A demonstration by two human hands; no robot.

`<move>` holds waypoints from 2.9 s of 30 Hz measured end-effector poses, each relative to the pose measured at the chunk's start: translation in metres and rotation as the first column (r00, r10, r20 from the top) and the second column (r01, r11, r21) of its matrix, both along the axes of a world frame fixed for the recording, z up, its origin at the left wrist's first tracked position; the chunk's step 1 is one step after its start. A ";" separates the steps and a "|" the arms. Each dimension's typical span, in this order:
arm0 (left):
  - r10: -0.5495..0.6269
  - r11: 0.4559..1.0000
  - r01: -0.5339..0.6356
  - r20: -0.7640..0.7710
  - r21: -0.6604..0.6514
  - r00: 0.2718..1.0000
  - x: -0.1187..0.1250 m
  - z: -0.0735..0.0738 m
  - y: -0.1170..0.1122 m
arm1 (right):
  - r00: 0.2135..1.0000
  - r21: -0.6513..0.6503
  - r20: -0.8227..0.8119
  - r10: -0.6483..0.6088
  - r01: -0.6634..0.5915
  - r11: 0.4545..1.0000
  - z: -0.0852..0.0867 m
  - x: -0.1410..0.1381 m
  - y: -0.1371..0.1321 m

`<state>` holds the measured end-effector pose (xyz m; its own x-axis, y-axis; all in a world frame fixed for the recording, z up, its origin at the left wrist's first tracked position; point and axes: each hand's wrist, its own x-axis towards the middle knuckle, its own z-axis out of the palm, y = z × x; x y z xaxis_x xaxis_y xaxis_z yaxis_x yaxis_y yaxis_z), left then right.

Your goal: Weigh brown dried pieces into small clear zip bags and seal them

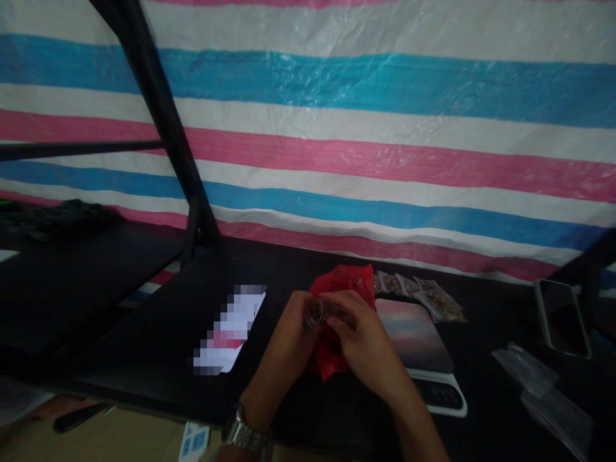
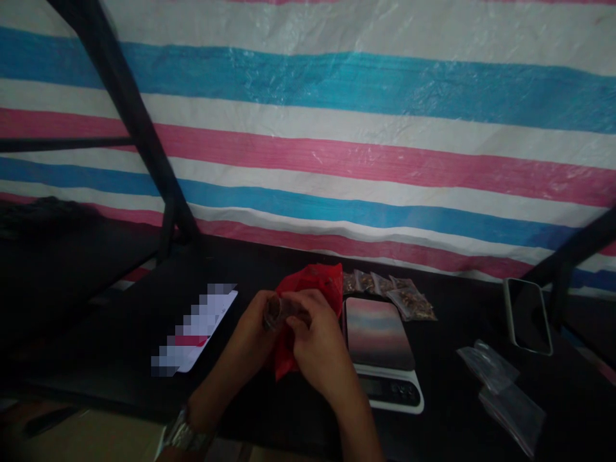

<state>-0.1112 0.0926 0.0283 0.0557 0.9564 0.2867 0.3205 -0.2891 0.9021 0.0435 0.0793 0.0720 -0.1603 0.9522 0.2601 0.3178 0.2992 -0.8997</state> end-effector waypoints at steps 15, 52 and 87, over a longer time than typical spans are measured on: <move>-0.065 0.997 0.072 0.150 -0.041 0.987 0.005 0.005 -0.001 | 0.984 0.357 0.174 -0.049 -0.017 0.934 0.010 0.000 -0.002; 0.243 0.968 -0.237 0.066 -0.084 0.968 -0.008 0.003 0.002 | 0.927 -0.073 0.371 0.058 -0.033 0.997 -0.012 0.006 0.008; 0.243 0.962 -0.213 0.179 -0.173 0.953 -0.006 0.014 -0.007 | 0.988 -0.106 0.150 0.043 -0.028 0.994 -0.022 0.003 0.005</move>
